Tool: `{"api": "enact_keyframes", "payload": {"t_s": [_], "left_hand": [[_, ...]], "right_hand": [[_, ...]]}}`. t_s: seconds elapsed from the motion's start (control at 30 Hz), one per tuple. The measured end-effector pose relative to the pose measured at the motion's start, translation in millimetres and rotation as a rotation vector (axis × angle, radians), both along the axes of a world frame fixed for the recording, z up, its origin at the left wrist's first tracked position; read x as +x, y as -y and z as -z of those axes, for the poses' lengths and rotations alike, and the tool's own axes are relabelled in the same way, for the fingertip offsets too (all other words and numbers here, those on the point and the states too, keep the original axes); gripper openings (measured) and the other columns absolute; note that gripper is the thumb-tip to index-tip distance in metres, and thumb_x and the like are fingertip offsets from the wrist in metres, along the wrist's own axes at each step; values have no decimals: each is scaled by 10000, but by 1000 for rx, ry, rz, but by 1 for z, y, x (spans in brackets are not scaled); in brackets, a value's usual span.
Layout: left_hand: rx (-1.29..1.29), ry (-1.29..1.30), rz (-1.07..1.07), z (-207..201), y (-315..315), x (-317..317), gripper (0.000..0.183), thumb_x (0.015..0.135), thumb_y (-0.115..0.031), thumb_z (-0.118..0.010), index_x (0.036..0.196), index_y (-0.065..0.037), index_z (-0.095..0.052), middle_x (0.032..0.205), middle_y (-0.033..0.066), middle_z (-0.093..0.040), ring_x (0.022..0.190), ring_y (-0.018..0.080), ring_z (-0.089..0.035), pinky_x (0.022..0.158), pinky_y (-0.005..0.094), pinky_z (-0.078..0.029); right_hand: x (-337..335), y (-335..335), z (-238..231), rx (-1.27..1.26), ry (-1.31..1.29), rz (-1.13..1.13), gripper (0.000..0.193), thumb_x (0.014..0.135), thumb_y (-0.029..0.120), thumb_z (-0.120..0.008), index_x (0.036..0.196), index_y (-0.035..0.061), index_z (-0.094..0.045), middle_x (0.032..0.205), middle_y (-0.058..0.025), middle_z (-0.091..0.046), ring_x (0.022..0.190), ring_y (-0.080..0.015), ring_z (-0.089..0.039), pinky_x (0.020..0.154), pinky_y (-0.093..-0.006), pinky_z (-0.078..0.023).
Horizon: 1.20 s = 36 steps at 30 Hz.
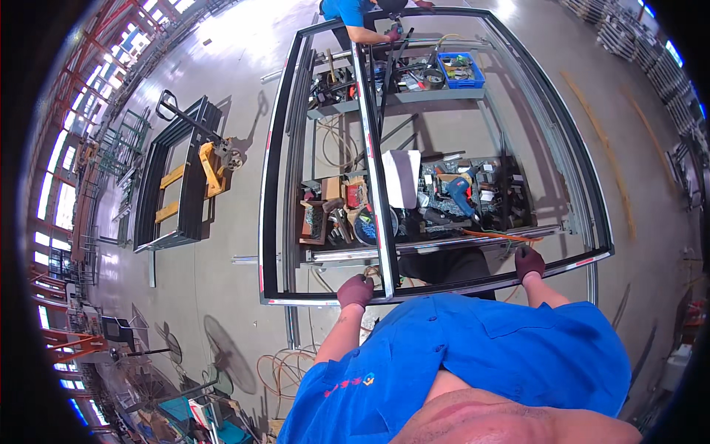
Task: The person aligns a metal frame with a coworker, drives fasteners into the frame using a pneumatic tool, taps it with a hammer, and measures the frame with a tape measure.
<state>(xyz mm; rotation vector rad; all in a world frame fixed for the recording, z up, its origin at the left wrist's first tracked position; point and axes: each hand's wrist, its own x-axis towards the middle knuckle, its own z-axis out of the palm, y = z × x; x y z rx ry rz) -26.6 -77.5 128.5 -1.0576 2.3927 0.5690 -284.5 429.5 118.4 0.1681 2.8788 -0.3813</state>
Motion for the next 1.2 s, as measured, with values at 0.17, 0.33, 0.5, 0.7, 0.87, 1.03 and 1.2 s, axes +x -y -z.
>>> {"api": "enact_keyframes", "payload": {"t_s": [0.17, 0.33, 0.5, 0.7, 0.87, 1.03, 1.2], "left_hand": [[7, 6, 10, -2, 0, -2, 527, 1046, -505, -568, 1323, -130, -815, 1271, 181, -817, 1208, 370, -773, 1042, 491, -589], [-24, -37, -18, 12, 1, 3, 501, 1044, -556, -603, 1232, -166, -854, 1237, 175, -827, 1180, 395, -776, 1019, 499, -596], [-31, -35, -17, 14, 2, 3, 504, 1033, -561, -618, 1246, -170, -852, 1237, 177, -827, 1178, 392, -779, 1014, 490, -599], [-26, -40, -32, 16, 2, 3, 494, 1030, -558, -619, 1223, -170, -856, 1212, 172, -832, 1157, 390, -784, 999, 491, -603], [-45, -64, -32, 23, 2, 6, 482, 1027, -555, -628, 1212, -173, -857, 1197, 169, -834, 1139, 392, -787, 988, 491, -607], [-46, -69, -23, 19, 1, 5, 473, 1030, -548, -630, 1210, -173, -857, 1191, 170, -834, 1135, 397, -785, 989, 494, -606], [-41, -43, -15, 17, 2, 3, 485, 1039, -549, -614, 1223, -169, -853, 1216, 172, -830, 1164, 396, -778, 1006, 493, -601]], "right_hand": [[0, -4, 6, -13, -12, -4, 416, 1041, 482, -618, 1179, 150, -827, 1155, -200, -810, 1106, -445, -761, 976, -557, -600], [0, -2, 3, -6, -6, -5, 421, 1046, 485, -613, 1182, 148, -825, 1160, -202, -809, 1112, -445, -760, 978, -559, -598], [0, -3, 5, -7, -15, -5, 407, 1052, 476, -616, 1192, 155, -823, 1165, -202, -809, 1113, -449, -758, 979, -560, -600], [-1, -1, 1, -14, 4, 2, 397, 1049, 472, -624, 1192, 160, -825, 1171, -197, -810, 1113, -442, -761, 981, -557, -601], [-1, -1, 2, -8, 0, -1, 392, 1047, 471, -625, 1185, 167, -829, 1169, -194, -810, 1114, -442, -760, 980, -556, -601], [1, 1, -4, -27, 8, 11, 393, 1048, 474, -621, 1189, 172, -829, 1173, -192, -809, 1116, -444, -757, 983, -554, -599], [-3, -5, 12, -1, -24, 5, 362, 1008, 461, -646, 1146, 170, -811, 1172, -171, -812, 1109, -442, -761, 950, -554, -606]]}}
